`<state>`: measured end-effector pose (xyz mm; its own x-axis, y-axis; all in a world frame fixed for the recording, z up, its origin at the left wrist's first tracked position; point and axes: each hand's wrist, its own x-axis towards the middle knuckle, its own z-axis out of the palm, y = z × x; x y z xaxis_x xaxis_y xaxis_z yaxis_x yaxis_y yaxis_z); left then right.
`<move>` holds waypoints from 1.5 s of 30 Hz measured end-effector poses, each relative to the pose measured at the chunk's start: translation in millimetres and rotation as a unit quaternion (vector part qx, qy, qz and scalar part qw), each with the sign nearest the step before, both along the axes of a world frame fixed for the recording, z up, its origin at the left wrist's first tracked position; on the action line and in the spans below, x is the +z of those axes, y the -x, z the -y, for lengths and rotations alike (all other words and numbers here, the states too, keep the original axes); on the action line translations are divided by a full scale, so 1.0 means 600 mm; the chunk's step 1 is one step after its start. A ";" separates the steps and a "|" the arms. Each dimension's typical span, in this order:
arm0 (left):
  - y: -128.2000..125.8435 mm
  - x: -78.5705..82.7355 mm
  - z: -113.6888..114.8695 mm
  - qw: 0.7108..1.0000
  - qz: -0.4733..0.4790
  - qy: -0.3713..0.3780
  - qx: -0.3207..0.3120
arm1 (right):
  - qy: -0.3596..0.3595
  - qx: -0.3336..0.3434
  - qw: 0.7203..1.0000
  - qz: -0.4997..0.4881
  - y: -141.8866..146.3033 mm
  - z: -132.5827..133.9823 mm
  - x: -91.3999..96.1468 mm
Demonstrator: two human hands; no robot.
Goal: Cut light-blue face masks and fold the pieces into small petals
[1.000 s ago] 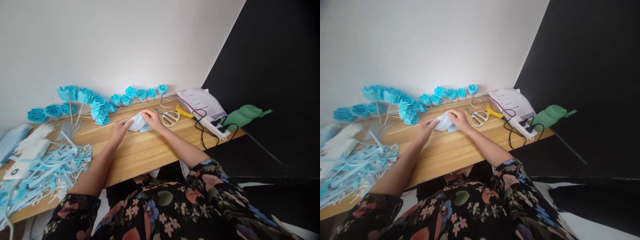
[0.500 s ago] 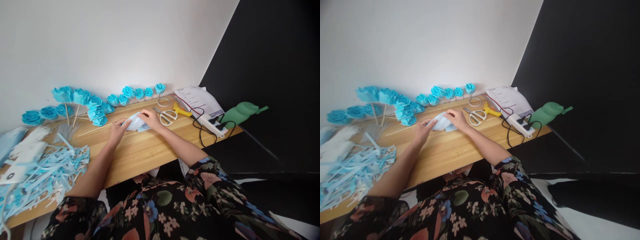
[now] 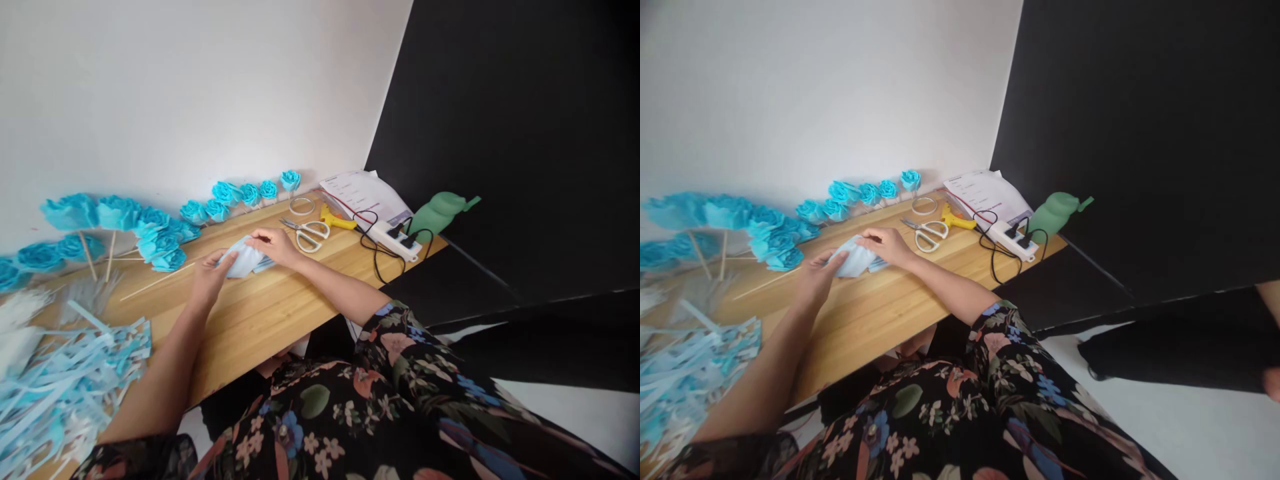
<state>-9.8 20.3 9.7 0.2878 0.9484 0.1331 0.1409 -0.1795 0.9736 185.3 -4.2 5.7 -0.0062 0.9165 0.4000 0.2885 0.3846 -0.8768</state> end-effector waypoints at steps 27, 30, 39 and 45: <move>0.007 0.001 -0.014 0.998 0.035 -0.042 0.044 | -0.017 -0.068 0.996 -0.046 -0.019 -0.007 0.015; 0.007 -0.001 -0.015 0.997 0.042 -0.049 0.050 | -0.019 -0.078 0.996 -0.045 -0.020 -0.007 0.015; 0.005 -0.011 -0.022 0.996 0.054 -0.026 0.061 | -0.044 -0.083 0.995 -0.020 -0.024 -0.013 0.004; 0.002 -0.019 -0.022 0.991 0.133 0.026 0.018 | -0.057 -0.102 0.993 0.022 -0.019 -0.008 0.005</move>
